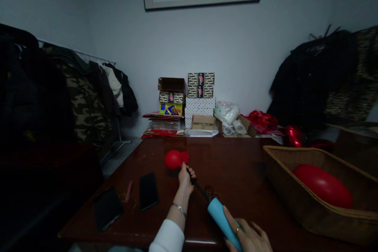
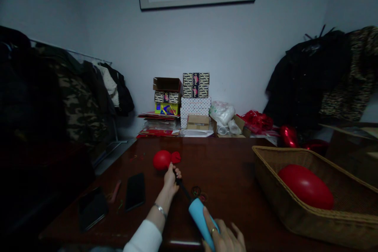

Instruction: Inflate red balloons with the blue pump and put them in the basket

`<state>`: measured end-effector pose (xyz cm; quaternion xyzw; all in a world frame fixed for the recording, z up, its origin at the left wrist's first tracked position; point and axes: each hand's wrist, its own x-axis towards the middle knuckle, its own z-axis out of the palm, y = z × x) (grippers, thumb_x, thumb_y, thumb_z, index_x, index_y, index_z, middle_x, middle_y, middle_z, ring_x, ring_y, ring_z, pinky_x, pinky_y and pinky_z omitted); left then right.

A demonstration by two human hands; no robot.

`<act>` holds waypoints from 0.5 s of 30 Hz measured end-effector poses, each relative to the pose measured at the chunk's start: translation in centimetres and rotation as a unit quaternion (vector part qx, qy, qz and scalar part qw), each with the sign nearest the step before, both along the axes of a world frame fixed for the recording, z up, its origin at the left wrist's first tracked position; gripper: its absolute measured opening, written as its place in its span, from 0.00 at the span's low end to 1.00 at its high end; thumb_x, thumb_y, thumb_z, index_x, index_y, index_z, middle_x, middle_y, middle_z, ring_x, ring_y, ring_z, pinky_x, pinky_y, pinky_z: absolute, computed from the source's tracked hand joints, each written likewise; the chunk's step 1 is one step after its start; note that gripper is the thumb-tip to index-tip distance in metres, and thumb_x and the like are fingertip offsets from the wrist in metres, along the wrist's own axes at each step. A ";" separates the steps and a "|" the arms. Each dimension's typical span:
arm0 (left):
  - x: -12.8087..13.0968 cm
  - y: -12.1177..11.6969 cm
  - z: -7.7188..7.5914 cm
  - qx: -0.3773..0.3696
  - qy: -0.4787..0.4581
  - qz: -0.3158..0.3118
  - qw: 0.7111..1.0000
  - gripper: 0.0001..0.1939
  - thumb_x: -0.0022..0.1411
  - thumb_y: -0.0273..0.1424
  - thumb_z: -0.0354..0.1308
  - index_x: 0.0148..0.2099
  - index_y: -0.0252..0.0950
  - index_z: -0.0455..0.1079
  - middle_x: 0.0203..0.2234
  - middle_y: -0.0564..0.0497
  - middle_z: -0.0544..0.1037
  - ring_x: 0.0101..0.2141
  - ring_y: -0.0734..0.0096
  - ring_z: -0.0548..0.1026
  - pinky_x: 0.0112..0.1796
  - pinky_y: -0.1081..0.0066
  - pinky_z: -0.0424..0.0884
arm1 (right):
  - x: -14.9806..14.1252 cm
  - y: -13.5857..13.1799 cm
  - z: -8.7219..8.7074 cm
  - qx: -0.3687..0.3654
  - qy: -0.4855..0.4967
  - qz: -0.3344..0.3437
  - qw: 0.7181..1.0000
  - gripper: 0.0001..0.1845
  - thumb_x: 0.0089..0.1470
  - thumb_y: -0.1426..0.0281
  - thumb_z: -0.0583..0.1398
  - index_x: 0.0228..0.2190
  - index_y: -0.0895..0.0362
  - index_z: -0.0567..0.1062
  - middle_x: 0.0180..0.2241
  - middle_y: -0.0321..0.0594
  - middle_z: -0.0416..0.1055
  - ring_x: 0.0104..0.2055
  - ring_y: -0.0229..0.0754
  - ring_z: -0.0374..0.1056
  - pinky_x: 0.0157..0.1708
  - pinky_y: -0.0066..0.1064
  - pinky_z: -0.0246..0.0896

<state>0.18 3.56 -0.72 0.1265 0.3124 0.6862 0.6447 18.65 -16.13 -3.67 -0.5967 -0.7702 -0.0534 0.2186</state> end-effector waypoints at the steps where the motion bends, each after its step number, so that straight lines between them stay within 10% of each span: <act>1: 0.2 -0.2 0.0 0.003 0.004 -0.001 1.000 0.18 0.57 0.43 0.55 0.27 0.36 0.55 0.13 0.60 0.57 0.12 0.84 0.56 0.13 0.82 0.50 | -0.2 0.2 0.1 0.007 -0.001 0.001 1.000 0.33 0.50 0.62 0.56 0.57 0.39 0.54 0.41 0.34 0.73 0.38 0.42 0.71 0.43 0.35 0.57; 15: 2.0 -2.5 -0.2 -0.009 0.035 -0.045 0.998 0.22 0.51 0.49 0.58 0.27 0.37 0.56 0.14 0.59 0.60 0.14 0.82 0.59 0.16 0.79 0.56 | -5.0 2.4 4.4 -0.072 0.004 -0.065 0.995 0.31 0.52 0.72 0.52 0.58 0.49 0.56 0.42 0.42 0.70 0.41 0.44 0.68 0.49 0.45 0.49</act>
